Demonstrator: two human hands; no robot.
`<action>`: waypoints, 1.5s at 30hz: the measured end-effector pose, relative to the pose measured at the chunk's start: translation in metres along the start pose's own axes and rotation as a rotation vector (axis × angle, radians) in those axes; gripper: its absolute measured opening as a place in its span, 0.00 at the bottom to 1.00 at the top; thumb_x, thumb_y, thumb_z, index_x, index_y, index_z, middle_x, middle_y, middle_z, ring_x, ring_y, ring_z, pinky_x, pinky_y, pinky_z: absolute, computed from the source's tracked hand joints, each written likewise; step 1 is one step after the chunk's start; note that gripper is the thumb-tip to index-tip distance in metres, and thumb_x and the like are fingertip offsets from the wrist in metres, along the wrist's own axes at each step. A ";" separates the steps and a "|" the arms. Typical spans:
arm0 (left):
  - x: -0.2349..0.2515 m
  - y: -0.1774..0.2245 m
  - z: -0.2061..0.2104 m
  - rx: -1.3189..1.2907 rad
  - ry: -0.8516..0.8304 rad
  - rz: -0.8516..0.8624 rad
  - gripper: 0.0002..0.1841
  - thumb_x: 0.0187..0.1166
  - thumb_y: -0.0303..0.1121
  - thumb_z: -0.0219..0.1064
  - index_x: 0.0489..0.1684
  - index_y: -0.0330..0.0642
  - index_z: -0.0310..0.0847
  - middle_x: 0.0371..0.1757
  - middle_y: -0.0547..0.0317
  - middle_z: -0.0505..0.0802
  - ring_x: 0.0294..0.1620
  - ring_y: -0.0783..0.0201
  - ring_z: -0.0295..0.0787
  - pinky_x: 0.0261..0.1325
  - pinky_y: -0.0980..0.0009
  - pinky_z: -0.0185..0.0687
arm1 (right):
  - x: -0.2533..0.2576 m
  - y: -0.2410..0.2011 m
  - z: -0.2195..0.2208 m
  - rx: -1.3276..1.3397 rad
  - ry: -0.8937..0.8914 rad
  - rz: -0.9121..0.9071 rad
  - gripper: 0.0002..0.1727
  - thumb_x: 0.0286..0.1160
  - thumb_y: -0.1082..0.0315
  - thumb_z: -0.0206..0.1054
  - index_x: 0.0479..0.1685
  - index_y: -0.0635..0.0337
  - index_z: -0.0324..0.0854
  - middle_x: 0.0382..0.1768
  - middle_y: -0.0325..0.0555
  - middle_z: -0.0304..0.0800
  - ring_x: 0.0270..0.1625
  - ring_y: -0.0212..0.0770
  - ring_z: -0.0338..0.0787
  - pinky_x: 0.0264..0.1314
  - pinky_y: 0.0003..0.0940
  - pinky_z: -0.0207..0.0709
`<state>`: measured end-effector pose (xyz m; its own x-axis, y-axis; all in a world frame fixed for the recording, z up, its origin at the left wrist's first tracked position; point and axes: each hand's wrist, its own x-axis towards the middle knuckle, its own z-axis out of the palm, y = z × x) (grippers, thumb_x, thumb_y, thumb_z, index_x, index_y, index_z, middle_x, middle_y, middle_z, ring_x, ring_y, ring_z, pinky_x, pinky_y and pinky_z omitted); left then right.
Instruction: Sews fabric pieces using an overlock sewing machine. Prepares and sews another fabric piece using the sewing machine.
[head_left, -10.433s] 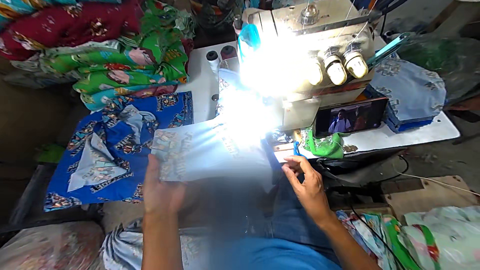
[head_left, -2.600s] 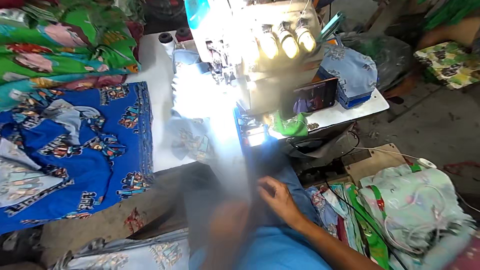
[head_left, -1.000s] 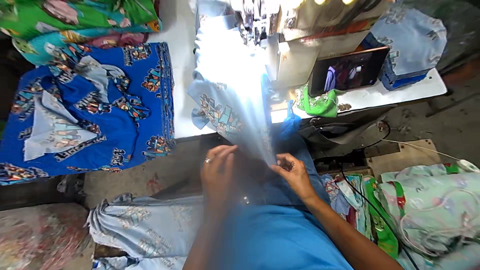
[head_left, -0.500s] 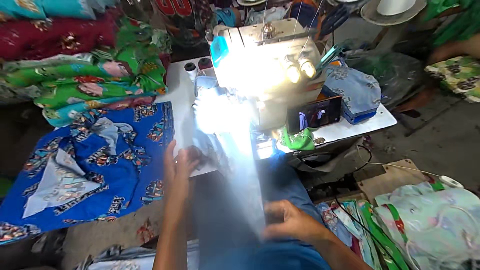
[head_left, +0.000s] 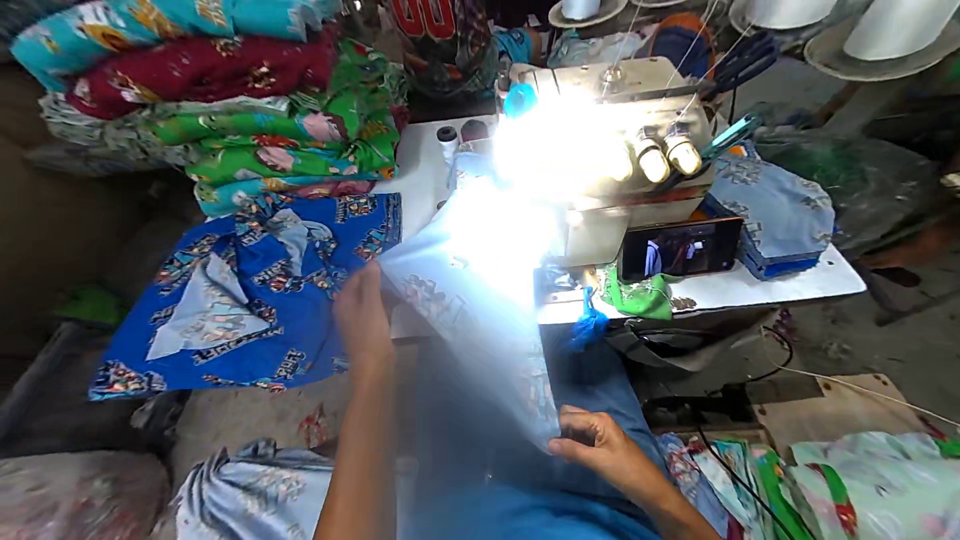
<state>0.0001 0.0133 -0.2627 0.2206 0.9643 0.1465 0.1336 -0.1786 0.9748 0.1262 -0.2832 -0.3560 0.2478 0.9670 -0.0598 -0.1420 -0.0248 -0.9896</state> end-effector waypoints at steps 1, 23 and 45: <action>0.000 0.002 -0.003 0.031 -0.004 0.018 0.18 0.92 0.46 0.54 0.54 0.39 0.80 0.41 0.66 0.85 0.39 0.76 0.85 0.50 0.69 0.85 | -0.001 0.001 0.000 -0.013 0.008 -0.001 0.07 0.74 0.69 0.72 0.38 0.65 0.91 0.39 0.37 0.87 0.38 0.22 0.86 0.44 0.16 0.82; 0.002 0.030 -0.010 0.237 -0.166 0.261 0.19 0.85 0.32 0.65 0.73 0.45 0.80 0.63 0.57 0.88 0.45 0.75 0.88 0.49 0.75 0.86 | -0.002 -0.001 -0.002 -0.264 0.134 -0.144 0.10 0.77 0.65 0.71 0.41 0.64 0.91 0.36 0.40 0.83 0.38 0.21 0.83 0.44 0.13 0.79; -0.031 0.004 0.025 0.458 -0.230 0.219 0.25 0.91 0.46 0.53 0.66 0.33 0.83 0.59 0.42 0.89 0.51 0.54 0.89 0.51 0.54 0.85 | 0.091 -0.042 -0.008 -0.153 0.392 -0.276 0.08 0.78 0.70 0.69 0.43 0.66 0.90 0.42 0.41 0.91 0.47 0.25 0.89 0.56 0.20 0.84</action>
<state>0.0177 -0.0218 -0.2679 0.4889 0.8366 0.2471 0.4555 -0.4864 0.7457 0.1623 -0.1958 -0.3208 0.6020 0.7753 0.1911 0.1147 0.1528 -0.9816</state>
